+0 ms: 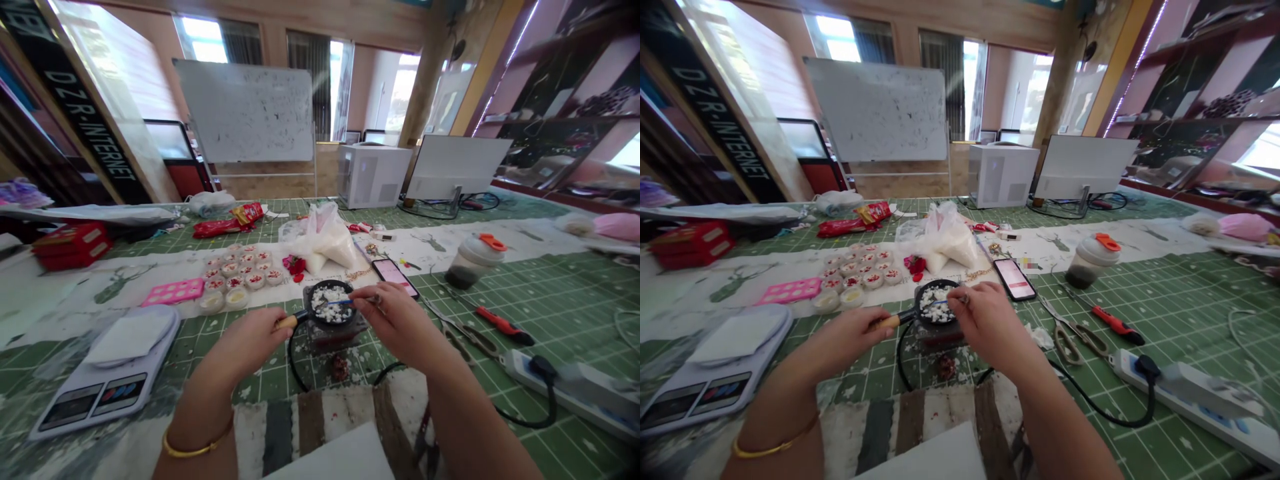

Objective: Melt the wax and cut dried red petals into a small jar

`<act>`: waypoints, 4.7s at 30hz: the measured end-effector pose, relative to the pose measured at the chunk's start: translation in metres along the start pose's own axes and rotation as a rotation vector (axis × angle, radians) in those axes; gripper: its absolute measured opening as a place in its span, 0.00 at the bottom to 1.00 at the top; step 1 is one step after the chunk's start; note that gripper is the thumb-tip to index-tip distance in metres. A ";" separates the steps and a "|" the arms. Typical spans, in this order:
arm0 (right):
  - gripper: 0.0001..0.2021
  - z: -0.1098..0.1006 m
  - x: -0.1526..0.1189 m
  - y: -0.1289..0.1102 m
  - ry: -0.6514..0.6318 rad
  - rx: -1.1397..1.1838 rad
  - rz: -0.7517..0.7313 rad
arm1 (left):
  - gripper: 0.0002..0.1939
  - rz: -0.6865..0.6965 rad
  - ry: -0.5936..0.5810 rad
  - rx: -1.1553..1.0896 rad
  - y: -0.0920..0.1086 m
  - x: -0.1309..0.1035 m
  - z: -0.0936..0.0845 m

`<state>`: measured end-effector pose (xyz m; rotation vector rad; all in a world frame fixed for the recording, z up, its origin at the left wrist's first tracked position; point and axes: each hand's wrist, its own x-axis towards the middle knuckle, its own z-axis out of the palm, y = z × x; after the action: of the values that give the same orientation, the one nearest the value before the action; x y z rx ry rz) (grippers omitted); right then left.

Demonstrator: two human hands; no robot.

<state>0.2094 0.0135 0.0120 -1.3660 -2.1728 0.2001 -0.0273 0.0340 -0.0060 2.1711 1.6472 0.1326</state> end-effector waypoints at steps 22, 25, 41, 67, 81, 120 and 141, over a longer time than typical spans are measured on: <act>0.11 -0.007 -0.006 -0.007 -0.014 -0.001 -0.011 | 0.12 0.001 -0.001 -0.008 0.000 0.000 0.000; 0.12 -0.007 -0.009 -0.010 -0.115 0.043 -0.084 | 0.12 -0.004 -0.009 0.002 -0.001 0.000 0.000; 0.13 -0.003 0.002 0.014 -0.081 0.011 0.059 | 0.12 -0.012 -0.008 -0.011 0.000 -0.001 -0.001; 0.15 0.014 0.011 0.010 0.034 0.188 0.062 | 0.13 -0.009 0.005 -0.023 0.002 -0.002 -0.001; 0.14 0.006 0.008 0.015 0.023 0.100 0.114 | 0.13 0.000 0.007 -0.015 0.001 -0.002 0.000; 0.13 -0.002 0.007 0.019 0.024 0.017 0.118 | 0.14 -0.004 0.004 -0.024 0.000 -0.003 0.000; 0.14 -0.005 0.009 0.025 0.066 0.025 0.132 | 0.14 0.005 0.002 -0.027 0.000 -0.002 -0.001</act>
<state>0.2286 0.0318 0.0090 -1.4820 -2.0219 0.2279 -0.0279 0.0323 -0.0046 2.1562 1.6313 0.1577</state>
